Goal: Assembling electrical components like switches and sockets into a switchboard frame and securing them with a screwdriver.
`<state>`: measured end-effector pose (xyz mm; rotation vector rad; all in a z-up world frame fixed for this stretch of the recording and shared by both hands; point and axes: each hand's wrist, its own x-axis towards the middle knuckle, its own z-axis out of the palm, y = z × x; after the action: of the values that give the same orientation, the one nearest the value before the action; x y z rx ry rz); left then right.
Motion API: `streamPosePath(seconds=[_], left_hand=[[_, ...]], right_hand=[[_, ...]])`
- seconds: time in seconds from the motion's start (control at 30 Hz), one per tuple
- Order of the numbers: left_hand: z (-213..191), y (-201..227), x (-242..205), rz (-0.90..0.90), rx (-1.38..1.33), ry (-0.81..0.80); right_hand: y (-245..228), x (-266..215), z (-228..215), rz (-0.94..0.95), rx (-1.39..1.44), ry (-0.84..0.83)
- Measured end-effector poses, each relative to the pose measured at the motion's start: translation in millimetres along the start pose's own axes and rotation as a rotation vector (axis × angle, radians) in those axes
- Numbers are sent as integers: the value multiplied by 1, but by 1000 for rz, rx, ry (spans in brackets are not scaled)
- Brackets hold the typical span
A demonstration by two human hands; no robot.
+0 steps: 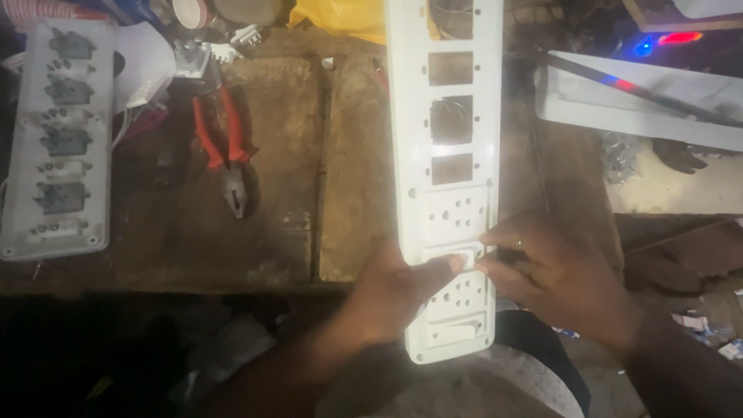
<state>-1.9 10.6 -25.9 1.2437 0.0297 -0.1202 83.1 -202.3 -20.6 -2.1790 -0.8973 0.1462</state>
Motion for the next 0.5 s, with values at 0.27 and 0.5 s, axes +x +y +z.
streamPosePath(seconds=[0.27,0.5], left_hand=[[-15,13,18,-2,73,-12],[-26,11,31,-34,-129,-83]], right_hand=[[-1,26,-2,-81,-88,26],[17,41,5,-73,-69,38]])
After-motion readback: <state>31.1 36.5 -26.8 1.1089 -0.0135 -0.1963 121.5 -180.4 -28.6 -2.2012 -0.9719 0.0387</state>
